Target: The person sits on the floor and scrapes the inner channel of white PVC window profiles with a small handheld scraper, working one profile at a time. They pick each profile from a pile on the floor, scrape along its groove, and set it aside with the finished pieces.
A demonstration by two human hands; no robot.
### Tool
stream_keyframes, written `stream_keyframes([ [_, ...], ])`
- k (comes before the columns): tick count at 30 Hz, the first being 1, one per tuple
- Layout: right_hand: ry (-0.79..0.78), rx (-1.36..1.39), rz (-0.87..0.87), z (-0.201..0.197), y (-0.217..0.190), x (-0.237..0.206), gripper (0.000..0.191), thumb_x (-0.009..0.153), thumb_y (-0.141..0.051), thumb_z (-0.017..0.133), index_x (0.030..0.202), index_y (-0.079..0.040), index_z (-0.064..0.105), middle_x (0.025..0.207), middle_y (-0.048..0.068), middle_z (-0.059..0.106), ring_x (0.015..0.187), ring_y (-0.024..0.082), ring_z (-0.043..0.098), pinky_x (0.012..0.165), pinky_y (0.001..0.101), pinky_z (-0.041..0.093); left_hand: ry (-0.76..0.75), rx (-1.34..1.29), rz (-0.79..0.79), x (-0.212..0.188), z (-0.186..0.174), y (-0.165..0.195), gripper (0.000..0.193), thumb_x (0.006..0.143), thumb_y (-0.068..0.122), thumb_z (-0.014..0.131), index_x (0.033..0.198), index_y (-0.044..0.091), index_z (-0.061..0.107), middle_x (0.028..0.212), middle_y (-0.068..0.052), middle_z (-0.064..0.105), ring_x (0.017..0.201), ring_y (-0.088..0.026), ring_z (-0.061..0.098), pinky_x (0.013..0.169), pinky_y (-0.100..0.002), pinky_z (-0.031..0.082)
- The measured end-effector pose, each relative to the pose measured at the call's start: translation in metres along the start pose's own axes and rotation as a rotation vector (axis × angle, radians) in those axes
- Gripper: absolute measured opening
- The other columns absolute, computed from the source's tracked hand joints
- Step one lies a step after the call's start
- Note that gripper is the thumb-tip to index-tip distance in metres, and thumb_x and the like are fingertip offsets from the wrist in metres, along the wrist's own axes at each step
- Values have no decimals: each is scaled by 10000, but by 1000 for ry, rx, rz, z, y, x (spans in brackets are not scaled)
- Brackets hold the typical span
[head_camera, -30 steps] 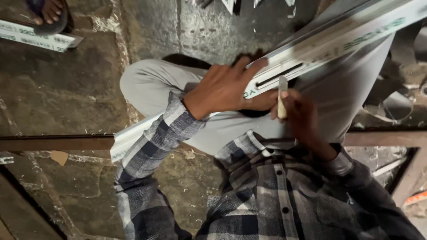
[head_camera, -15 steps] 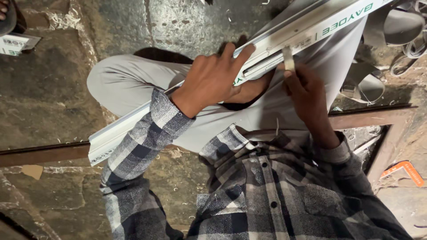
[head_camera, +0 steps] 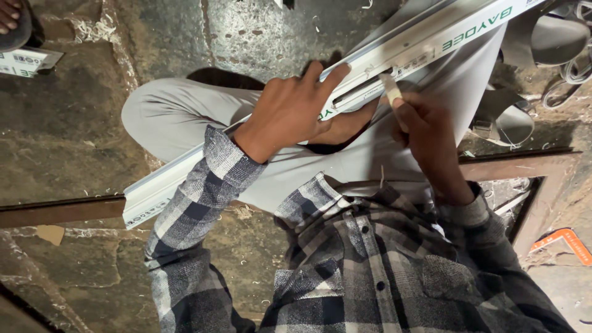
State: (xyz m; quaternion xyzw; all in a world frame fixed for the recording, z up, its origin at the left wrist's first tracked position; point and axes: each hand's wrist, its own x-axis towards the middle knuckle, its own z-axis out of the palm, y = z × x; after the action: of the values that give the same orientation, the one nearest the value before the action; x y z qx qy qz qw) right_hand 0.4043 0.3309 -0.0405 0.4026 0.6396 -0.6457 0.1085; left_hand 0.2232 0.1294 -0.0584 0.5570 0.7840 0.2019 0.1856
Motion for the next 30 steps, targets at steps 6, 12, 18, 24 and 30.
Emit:
stream_keyframes([
  [6, -70, -19, 41, 21, 6, -2, 237, 1062, -189, 576, 1054, 8, 707, 605, -18, 520, 496, 69, 470, 460, 254, 354, 51, 39, 28, -4, 5, -1, 947, 708, 364, 881, 1500, 86, 441, 1131, -211, 600, 620, -314, 669, 484, -421, 493],
  [12, -232, 39, 63, 47, 6, -11, 234, 1055, -204, 563, 1070, -8, 691, 568, 19, 552, 475, 73, 467, 460, 257, 366, 20, 34, 9, -6, 7, -3, 883, 807, 413, 869, 1511, 84, 450, 1139, -214, 601, 600, -297, 659, 484, -412, 499],
  [18, -353, 99, 174, 58, -1, -12, 321, 1083, -278, 455, 1051, -14, 636, 674, 111, 692, 540, 122, 599, 510, 261, 450, 86, -75, 33, -12, -1, -9, 997, 825, 453, 862, 1561, 39, 332, 1167, -239, 596, 681, -331, 670, 515, -408, 526],
  [24, -443, 222, 138, 77, 4, -10, 367, 1095, -272, 370, 1087, 24, 586, 819, 208, 752, 610, 180, 666, 536, 281, 485, 48, -128, -28, -21, -9, -10, 1113, 831, 451, 872, 1596, -14, 211, 1112, -249, 616, 729, -356, 688, 553, -416, 557],
  [30, -474, 347, 140, 83, 11, -12, 375, 1108, -294, 361, 1122, 22, 563, 856, 225, 735, 635, 206, 666, 566, 301, 500, -23, -124, -156, -31, -15, -12, 1014, 834, 465, 881, 1510, -52, 330, 998, -247, 675, 709, -390, 707, 544, -469, 549],
])
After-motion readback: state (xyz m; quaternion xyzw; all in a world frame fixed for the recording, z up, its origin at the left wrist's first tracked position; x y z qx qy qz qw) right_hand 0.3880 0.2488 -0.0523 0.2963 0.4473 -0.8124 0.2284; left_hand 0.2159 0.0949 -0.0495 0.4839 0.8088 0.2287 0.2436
